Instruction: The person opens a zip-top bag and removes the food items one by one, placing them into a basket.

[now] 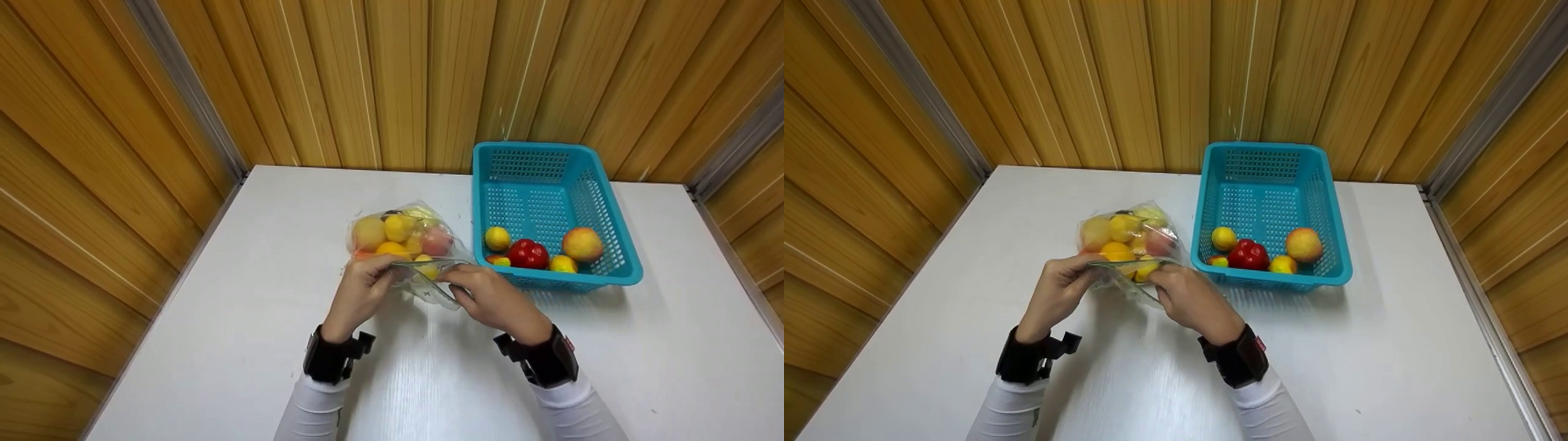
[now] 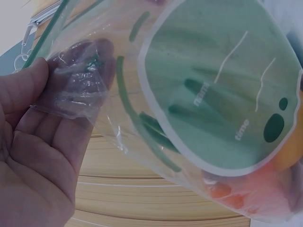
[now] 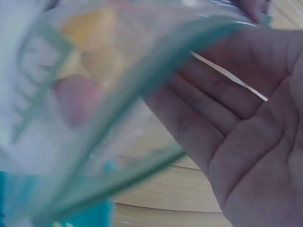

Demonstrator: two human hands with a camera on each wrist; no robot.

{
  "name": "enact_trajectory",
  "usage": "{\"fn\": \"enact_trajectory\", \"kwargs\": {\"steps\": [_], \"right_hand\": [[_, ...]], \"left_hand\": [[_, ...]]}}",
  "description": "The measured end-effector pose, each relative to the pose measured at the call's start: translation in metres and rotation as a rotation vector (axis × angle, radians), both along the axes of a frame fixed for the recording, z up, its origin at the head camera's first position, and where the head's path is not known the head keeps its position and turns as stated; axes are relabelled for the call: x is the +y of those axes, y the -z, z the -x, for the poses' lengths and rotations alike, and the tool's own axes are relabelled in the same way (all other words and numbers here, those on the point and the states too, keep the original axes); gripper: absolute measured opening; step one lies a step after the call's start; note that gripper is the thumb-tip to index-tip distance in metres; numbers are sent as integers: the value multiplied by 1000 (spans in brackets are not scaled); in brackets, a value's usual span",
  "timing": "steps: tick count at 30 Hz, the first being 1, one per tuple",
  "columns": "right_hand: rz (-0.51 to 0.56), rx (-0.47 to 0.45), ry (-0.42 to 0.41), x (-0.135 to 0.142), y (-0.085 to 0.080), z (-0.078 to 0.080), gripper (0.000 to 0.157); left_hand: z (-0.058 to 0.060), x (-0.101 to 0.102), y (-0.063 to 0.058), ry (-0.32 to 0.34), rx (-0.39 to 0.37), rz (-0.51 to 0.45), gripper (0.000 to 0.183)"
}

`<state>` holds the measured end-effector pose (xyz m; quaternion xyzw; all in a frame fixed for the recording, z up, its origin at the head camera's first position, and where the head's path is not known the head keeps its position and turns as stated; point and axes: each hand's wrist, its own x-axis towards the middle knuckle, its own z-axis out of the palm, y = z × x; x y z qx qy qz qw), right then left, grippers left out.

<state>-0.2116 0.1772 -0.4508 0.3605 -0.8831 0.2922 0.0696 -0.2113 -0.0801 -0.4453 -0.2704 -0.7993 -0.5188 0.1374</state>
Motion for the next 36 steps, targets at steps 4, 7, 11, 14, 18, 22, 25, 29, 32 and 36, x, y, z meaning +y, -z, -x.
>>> {"fn": "enact_trajectory", "kwargs": {"steps": [4, 7, 11, 14, 18, 22, 25, 29, 32, 36], "right_hand": [[6, -15, 28, -7, 16, 12, 25], [-4, -17, 52, -12, 28, 18, 29], [-46, -31, 80, -19, 42, 22, 36], [-79, -58, 103, -23, 51, 25, 39], [-79, -53, 102, -26, 59, 27, 41], [-65, -1, 79, -28, 64, 28, 44], [-65, 17, 76, -29, 68, 28, 45], [-53, 5, 68, -30, 73, 29, 45], [-42, 48, 43, -30, 77, 31, 38], [-41, 124, 37, -31, 81, 34, 28]], "left_hand": [[1, 0, 1, -7, 15, 13, 14], [2, 0, 2, -7, 22, 19, 14], [2, 1, 2, 2, 11, 13, 16], [1, 2, 2, 10, 0, 11, 18], [0, 3, 2, 15, -1, 15, 21], [0, 4, 2, 13, 7, 30, 20], [0, 4, 3, 13, 9, 40, 20], [1, 5, 5, 15, 12, 50, 21], [0, 5, 5, 18, 9, 56, 21], [0, 6, 3, 15, 0, 67, 23]]}}
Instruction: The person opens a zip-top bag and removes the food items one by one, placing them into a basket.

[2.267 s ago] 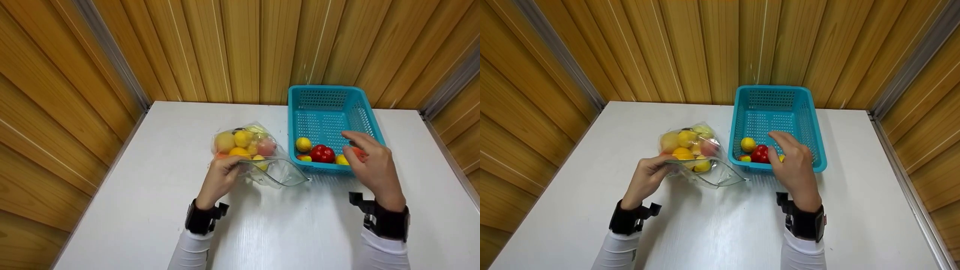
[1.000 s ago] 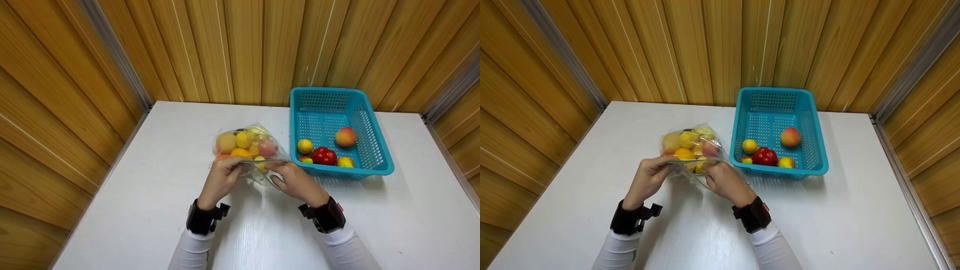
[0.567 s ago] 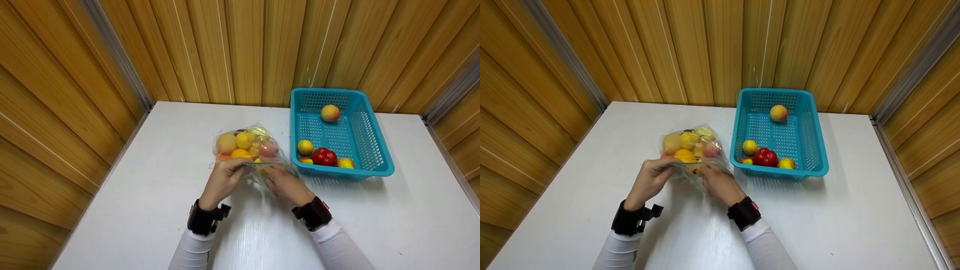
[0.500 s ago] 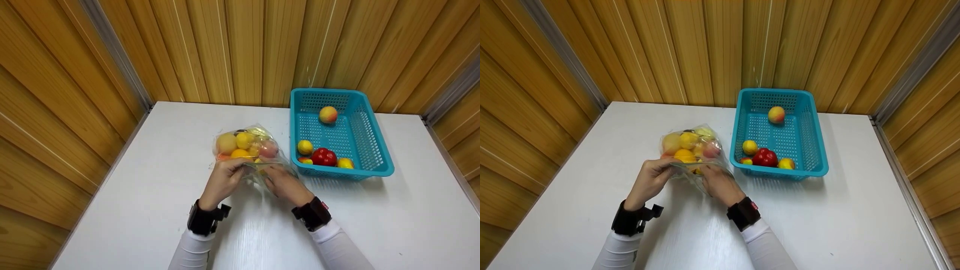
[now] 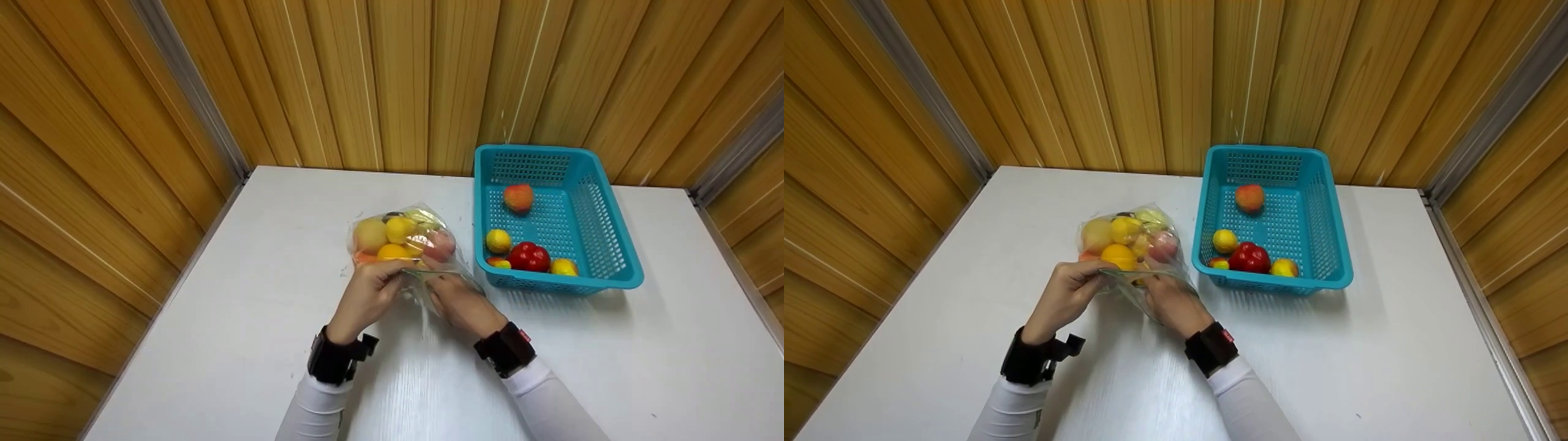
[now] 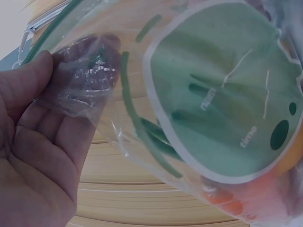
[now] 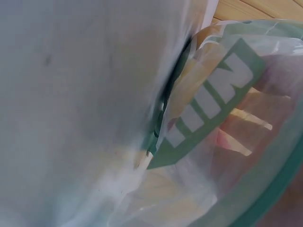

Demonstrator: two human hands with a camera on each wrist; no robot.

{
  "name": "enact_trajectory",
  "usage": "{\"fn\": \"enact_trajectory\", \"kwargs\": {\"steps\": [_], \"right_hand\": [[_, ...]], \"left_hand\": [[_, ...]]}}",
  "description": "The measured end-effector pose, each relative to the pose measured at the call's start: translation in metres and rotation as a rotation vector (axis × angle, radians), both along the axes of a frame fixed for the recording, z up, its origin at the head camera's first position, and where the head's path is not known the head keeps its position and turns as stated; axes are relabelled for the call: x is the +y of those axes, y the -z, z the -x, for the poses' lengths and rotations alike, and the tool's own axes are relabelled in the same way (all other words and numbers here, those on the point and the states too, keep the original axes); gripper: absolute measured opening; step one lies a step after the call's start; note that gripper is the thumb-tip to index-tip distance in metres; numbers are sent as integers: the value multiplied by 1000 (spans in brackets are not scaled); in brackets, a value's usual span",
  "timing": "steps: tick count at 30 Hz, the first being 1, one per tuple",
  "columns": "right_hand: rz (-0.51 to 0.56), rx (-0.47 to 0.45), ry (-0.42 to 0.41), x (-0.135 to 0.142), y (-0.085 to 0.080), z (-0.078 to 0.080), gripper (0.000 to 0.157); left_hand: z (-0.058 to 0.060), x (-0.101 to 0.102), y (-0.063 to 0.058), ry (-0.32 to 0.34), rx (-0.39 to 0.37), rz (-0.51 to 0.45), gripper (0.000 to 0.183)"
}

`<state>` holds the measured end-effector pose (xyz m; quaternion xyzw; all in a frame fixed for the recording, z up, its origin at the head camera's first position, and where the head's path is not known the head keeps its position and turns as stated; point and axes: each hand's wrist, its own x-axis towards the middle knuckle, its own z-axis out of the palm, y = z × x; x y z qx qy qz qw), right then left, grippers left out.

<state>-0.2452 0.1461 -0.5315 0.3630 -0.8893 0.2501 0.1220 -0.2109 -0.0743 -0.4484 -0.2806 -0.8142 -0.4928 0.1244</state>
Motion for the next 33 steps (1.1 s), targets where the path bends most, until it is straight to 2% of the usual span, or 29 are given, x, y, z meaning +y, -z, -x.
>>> {"fn": "enact_trajectory", "kwargs": {"steps": [7, 14, 21, 29, 33], "right_hand": [[9, 34, 34, -1, -3, 2, 38], [-3, -25, 57, 0, -5, 1, 39], [-1, -77, 65, 2, -7, 0, 46], [15, -48, 95, 3, -8, -1, 47], [22, -93, 103, 4, -9, -1, 50]], "left_hand": [[0, 0, -1, -2, -3, 7, 22], [0, 0, 1, 3, -14, 5, 21], [0, 0, 1, 9, -25, 1, 20], [1, 1, 1, 23, -4, -11, 19], [0, 1, 0, 29, -16, -17, 19]]}}
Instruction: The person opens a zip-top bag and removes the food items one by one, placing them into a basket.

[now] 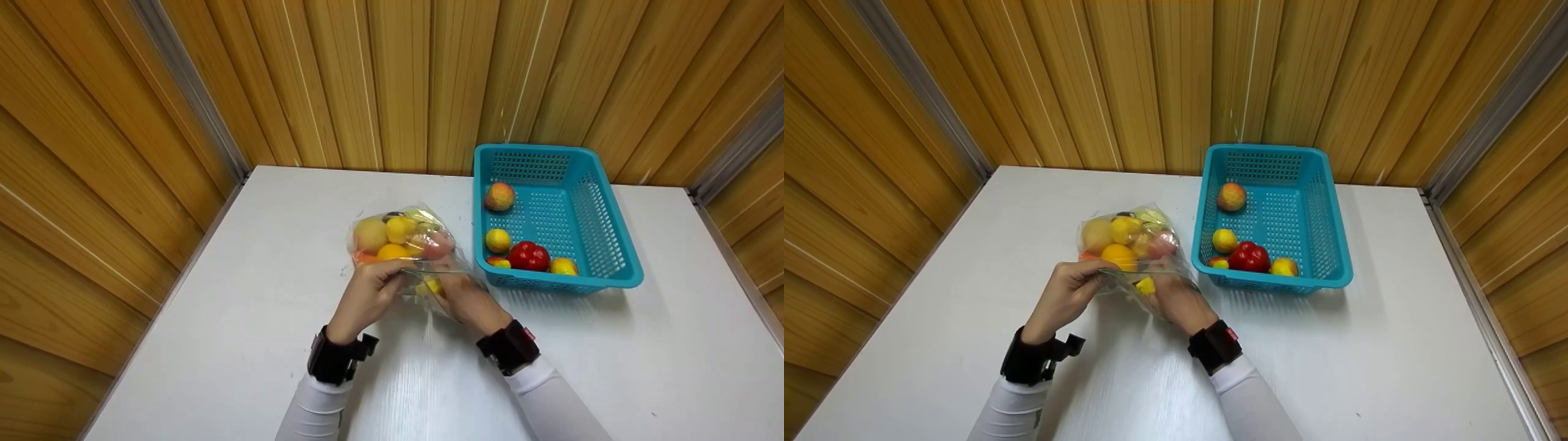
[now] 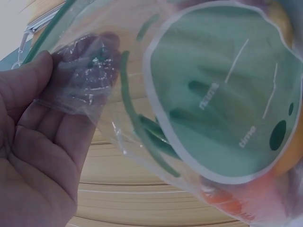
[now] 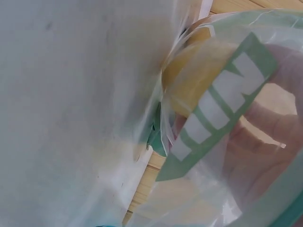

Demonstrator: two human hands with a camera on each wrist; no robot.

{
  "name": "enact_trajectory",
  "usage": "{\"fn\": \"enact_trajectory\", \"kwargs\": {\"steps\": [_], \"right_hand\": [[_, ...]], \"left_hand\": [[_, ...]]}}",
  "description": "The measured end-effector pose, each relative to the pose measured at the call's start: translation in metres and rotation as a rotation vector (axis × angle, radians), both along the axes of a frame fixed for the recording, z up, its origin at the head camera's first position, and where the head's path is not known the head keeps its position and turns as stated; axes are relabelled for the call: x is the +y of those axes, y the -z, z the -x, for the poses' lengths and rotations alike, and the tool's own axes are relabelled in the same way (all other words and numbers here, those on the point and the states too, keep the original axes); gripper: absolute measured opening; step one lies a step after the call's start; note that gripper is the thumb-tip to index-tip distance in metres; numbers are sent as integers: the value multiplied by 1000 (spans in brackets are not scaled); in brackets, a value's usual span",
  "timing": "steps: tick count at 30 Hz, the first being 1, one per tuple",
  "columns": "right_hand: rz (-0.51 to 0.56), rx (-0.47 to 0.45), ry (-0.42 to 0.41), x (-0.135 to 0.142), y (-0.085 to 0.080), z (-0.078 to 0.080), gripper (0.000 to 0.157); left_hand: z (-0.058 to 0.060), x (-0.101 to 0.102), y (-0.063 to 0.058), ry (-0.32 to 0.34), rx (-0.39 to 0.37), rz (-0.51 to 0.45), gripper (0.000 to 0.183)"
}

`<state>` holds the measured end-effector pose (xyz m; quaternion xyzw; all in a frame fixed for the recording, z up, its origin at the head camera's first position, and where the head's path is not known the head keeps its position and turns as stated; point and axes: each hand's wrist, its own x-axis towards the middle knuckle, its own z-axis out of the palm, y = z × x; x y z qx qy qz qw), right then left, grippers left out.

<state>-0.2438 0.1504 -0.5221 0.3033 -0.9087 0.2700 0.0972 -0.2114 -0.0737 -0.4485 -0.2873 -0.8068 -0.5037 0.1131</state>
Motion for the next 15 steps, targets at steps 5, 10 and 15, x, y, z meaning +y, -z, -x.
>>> {"fn": "enact_trajectory", "kwargs": {"steps": [5, 10, 15], "right_hand": [[3, -79, 7, -2, -8, -1, 60], [8, -168, 23, -1, -22, -5, 58], [16, -123, -7, 3, -38, -14, 61]], "left_hand": [[0, -1, 0, -18, -4, 5, 17], [-1, -2, -1, -29, -15, 2, 17], [-1, -3, -2, -27, -4, -5, 18]]}}
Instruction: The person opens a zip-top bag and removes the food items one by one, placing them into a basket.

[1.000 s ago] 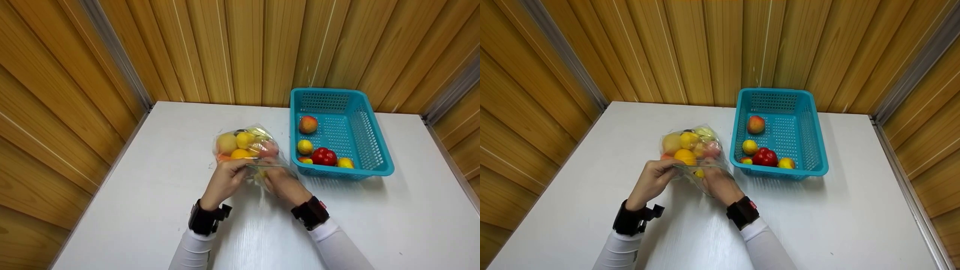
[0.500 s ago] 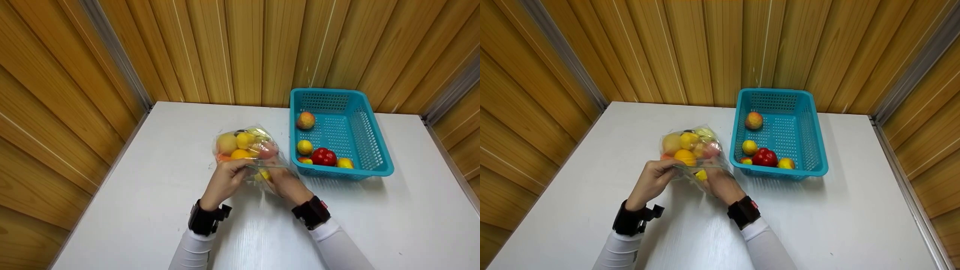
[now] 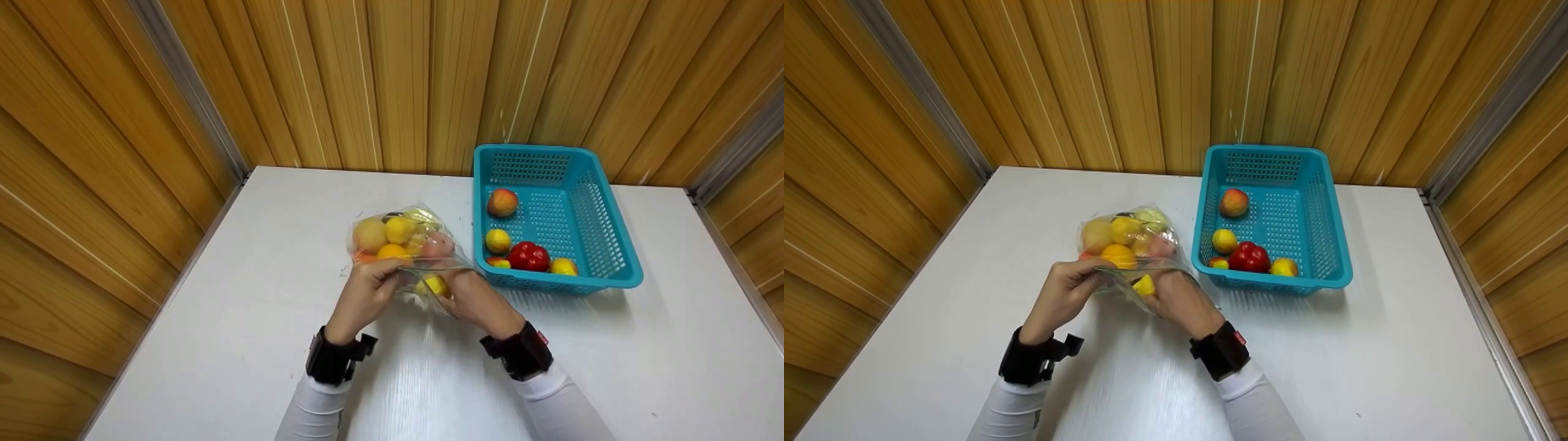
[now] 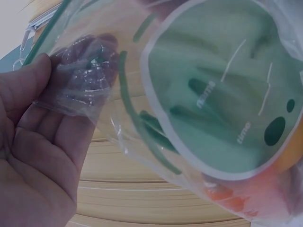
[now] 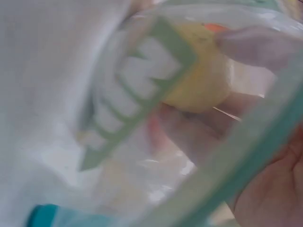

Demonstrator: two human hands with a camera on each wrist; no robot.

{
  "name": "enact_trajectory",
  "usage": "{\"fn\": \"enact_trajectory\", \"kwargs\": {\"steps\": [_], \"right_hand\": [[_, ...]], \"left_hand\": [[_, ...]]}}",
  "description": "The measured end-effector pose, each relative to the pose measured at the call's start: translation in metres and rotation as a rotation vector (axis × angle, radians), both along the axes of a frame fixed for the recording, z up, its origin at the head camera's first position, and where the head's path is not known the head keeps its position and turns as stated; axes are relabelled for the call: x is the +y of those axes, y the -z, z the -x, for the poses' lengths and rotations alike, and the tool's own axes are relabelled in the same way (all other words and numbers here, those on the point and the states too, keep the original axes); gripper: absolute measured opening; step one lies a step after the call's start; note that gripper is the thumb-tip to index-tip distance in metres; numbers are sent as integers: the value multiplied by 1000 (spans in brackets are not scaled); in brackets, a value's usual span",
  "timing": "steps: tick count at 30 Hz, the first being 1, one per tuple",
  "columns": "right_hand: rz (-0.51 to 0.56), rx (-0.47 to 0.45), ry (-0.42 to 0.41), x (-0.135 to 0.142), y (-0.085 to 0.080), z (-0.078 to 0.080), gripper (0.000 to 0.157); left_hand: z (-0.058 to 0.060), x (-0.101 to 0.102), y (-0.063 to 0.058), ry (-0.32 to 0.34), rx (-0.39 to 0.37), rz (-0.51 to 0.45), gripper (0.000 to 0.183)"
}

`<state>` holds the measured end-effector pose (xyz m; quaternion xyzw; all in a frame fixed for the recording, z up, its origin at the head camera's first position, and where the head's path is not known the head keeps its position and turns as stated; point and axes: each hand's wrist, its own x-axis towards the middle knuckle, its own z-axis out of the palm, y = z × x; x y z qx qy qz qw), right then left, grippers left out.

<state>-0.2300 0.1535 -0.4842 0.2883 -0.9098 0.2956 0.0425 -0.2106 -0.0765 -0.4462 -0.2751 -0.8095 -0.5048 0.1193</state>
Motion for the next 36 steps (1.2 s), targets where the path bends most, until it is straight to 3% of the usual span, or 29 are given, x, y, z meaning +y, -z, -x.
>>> {"fn": "enact_trajectory", "kwargs": {"steps": [3, 5, 10, 15, 19, 26, 36], "right_hand": [[24, 47, -26, 3, -8, -6, 65], [28, 66, -37, 5, -14, -8, 57], [-15, 30, -11, 12, -32, -16, 35], [-34, 2, -1, 22, -49, -25, 30], [-15, 26, 6, 30, -60, -34, 32], [29, 18, 35, 45, -75, -46, 38], [108, 92, 130, 73, -84, -51, 41]], "left_hand": [[1, 0, 1, 2, 8, -6, 19], [1, -1, 2, -1, 14, -9, 19], [1, -1, 3, -6, 31, -15, 17], [2, 0, 4, 11, 35, -28, 19], [2, 0, 2, 34, 17, -49, 25], [2, 0, 3, 4, 46, -21, 21], [3, 0, 4, -4, 52, -19, 20]]}}
